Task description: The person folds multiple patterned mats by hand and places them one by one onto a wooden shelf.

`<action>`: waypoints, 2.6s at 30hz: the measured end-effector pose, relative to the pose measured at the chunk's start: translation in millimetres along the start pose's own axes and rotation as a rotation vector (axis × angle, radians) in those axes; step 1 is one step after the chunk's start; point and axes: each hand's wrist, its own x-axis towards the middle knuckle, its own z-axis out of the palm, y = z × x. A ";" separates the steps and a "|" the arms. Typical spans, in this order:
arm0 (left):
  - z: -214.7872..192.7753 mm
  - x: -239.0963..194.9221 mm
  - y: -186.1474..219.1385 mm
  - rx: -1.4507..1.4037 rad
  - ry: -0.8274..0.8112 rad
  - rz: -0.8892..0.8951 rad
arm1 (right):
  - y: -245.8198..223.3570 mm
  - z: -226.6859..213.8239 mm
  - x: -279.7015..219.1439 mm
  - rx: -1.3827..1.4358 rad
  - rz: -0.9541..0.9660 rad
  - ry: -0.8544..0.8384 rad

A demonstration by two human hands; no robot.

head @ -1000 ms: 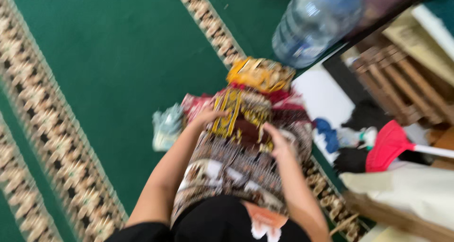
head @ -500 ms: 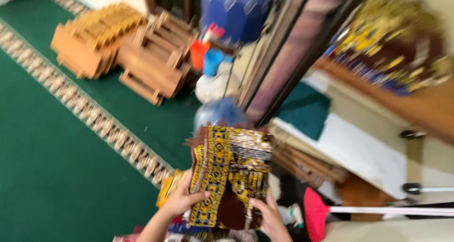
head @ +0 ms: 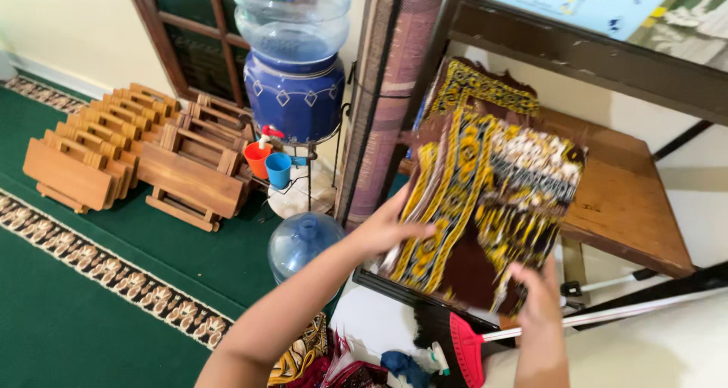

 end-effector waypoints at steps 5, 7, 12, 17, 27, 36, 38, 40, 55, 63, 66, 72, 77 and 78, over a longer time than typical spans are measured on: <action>8.1 87.5 5.1 -0.056 0.013 -0.272 | -46.6 -1.8 47.3 0.072 0.014 -0.014; 10.1 114.1 6.9 -0.055 0.040 -0.300 | -56.5 -3.5 73.3 0.093 0.011 -0.041; 0.2 170.3 -5.0 -0.257 0.065 -0.327 | -64.6 -5.4 129.7 0.241 0.017 -0.217; -37.1 233.7 -40.9 -0.078 0.086 -0.223 | -77.1 5.7 193.3 0.299 0.015 -0.253; -67.8 246.7 -82.1 1.121 0.232 -0.323 | -70.0 38.3 250.4 0.009 0.208 -0.101; -55.9 245.9 -49.7 1.227 0.319 0.092 | -74.9 52.2 274.7 0.136 0.087 -0.209; -60.7 252.2 -64.0 1.388 0.247 -0.249 | -57.0 60.2 277.0 0.076 0.137 -0.158; -60.6 251.9 -76.9 1.420 0.232 -0.307 | -50.7 59.4 272.3 0.045 0.104 -0.136; -29.2 204.1 -22.6 1.649 -0.205 0.252 | -99.5 90.3 191.4 -1.063 -0.635 -0.420; -45.0 202.7 -54.7 1.709 -0.005 0.508 | -83.8 96.4 187.5 -1.235 -0.655 -0.368; -47.6 193.8 -45.6 1.719 -0.008 0.557 | -80.9 97.9 185.5 -1.322 -0.682 -0.335; -24.3 221.5 -18.8 1.530 -0.034 0.035 | -94.2 91.6 208.5 -1.127 -0.462 -0.354; -35.6 214.4 -47.2 1.497 -0.038 -0.137 | -73.0 98.4 204.4 -1.294 -0.688 -0.289; -36.6 211.5 -50.4 1.492 -0.041 -0.146 | -71.7 95.9 203.1 -1.297 -0.694 -0.289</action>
